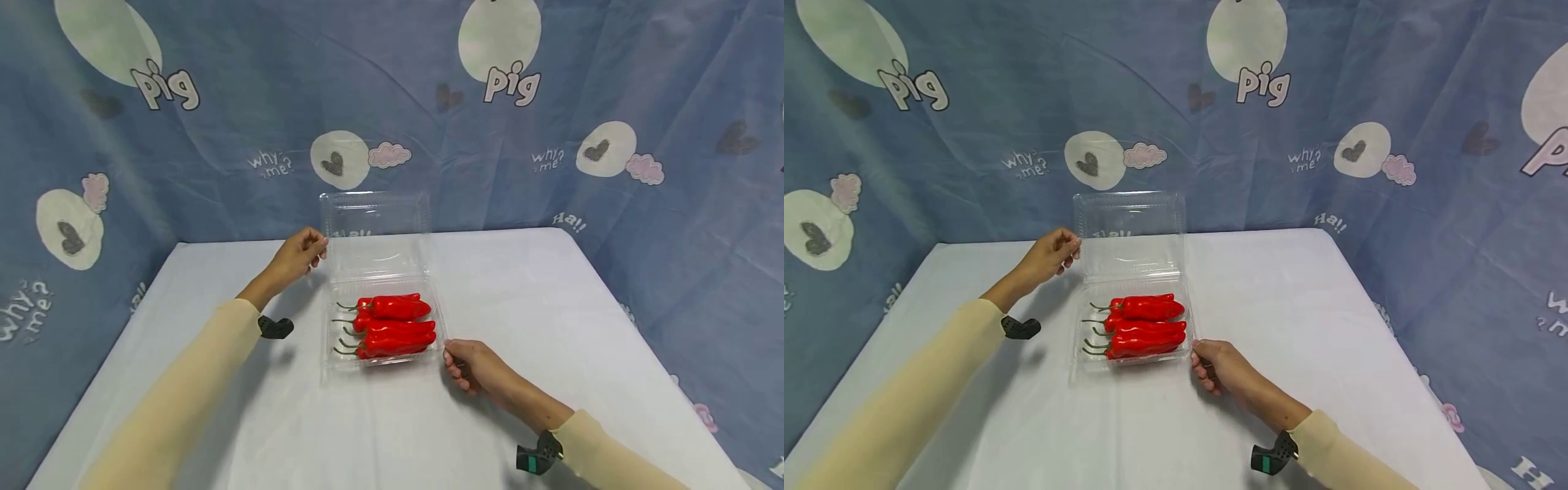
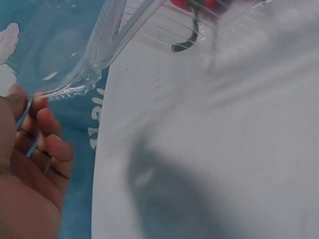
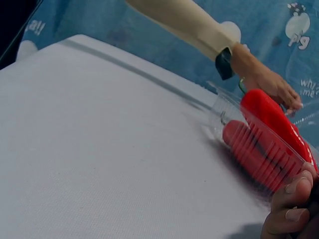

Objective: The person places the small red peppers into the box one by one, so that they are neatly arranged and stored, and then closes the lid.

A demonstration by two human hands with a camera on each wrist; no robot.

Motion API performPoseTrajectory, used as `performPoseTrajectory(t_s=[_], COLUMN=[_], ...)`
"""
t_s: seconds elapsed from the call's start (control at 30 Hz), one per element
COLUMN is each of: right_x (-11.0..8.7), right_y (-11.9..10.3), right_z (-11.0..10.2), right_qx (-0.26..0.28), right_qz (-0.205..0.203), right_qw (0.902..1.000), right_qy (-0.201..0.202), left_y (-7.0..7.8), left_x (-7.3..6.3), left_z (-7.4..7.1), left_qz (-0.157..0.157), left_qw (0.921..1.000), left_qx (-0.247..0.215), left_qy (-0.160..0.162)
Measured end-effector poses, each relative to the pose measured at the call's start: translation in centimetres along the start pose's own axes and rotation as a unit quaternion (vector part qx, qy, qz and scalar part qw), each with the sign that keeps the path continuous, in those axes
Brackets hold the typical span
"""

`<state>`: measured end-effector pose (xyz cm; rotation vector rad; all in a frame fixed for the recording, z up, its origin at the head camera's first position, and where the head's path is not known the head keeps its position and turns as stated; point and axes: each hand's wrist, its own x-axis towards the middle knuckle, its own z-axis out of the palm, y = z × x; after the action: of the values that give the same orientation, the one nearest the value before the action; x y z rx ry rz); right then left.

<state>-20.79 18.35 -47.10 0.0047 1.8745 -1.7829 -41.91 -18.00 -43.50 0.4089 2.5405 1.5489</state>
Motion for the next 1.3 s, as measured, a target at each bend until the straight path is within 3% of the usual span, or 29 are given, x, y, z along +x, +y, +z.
performPoseTrajectory(t_s=[0.2,0.37,0.57,0.83,1.07,1.17,1.3], right_x=[0.0,0.1,0.1,0.2,0.3,0.3,0.2], right_y=[0.0,0.0,0.0,0.1,0.3,0.3,0.5], right_z=[0.0,0.0,0.0,0.1,0.1,0.2,0.3], right_qx=[-0.001,0.005,0.007,0.016,0.025,0.038,0.088], right_qz=[0.002,0.008,0.005,-0.002,-0.004,-0.006,-0.022], right_qw=[1.0,1.0,1.0,0.9999,0.9997,0.9992,0.9955], right_qy=[0.001,0.003,0.001,-0.004,-0.001,-0.004,-0.026], left_y=[0.4,0.9,1.0,0.1,-1.2,-1.7,-2.2], left_x=[-2.1,-4.1,-6.4,-8.9,-10.0,-10.4,-10.9], left_z=[-0.7,-0.9,-0.7,0.1,0.5,0.7,0.9], left_qz=[0.065,0.117,0.207,0.286,0.346,0.355,0.356], left_qw=[0.9938,0.979,0.9442,0.8977,0.8582,0.8466,0.8416], left_qx=[0.087,0.16,0.246,0.32,0.367,0.386,0.399], left_qy=[0.025,0.047,0.073,0.1,0.095,0.089,0.074])
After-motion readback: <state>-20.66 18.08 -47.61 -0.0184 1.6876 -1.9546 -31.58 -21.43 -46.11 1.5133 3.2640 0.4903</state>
